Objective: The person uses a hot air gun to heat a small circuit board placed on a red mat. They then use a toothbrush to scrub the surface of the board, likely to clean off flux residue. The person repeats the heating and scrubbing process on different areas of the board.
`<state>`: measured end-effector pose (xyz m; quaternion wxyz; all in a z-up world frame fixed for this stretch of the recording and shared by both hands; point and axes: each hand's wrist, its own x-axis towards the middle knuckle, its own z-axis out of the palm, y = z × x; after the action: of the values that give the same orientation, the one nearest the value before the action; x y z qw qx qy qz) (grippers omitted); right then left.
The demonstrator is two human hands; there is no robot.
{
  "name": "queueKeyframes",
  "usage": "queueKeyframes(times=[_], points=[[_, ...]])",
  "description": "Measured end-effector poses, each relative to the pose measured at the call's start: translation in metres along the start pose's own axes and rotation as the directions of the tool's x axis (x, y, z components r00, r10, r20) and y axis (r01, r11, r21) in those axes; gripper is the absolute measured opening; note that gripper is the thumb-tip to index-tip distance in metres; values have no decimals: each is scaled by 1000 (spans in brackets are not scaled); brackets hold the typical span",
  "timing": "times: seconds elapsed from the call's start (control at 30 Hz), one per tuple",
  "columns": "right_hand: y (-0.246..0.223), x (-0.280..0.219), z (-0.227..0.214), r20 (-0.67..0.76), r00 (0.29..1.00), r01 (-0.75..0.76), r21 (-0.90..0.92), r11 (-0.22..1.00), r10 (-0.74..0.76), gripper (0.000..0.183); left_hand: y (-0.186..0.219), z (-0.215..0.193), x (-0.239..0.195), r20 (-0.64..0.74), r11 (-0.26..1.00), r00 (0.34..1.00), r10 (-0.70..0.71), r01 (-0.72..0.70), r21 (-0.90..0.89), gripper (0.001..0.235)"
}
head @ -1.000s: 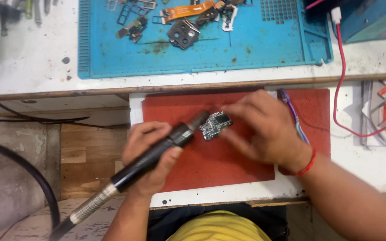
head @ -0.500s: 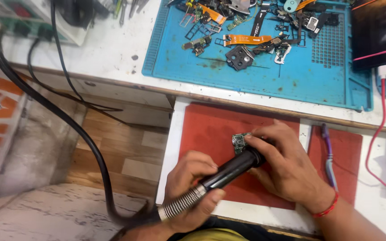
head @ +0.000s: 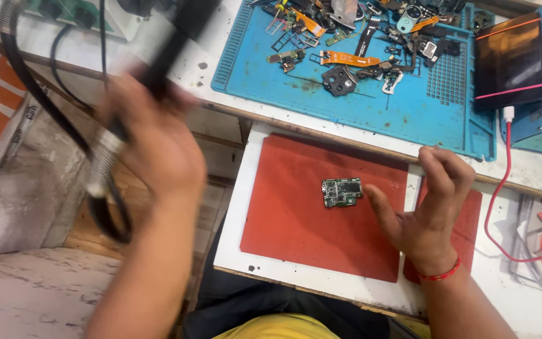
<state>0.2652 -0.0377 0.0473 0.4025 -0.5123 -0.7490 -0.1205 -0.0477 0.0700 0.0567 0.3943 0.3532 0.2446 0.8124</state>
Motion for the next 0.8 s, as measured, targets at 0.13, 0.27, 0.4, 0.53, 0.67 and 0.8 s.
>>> queueKeyframes(times=[0.13,0.27,0.4,0.53,0.67,0.8], points=[[4,0,0,77,997,-38,107,994,30,77,-4,-30,75,57,988,998,-6,15,-155,50],[4,-4,1,119,993,0,161,987,-20,75,-21,-30,105,8,988,998,-59,59,-140,50],[1,-4,1,169,985,6,198,980,-40,76,-39,-35,124,52,927,959,-279,283,-247,49],[-4,-4,1,221,974,-10,275,961,-53,75,-51,-52,136,48,898,939,-340,339,-281,50],[-6,-7,0,246,966,13,279,960,-84,77,-58,-60,140,-91,890,919,-384,343,-301,48],[-6,-6,-1,252,963,18,289,957,-95,75,-68,-58,138,-25,816,881,-473,427,-391,49]])
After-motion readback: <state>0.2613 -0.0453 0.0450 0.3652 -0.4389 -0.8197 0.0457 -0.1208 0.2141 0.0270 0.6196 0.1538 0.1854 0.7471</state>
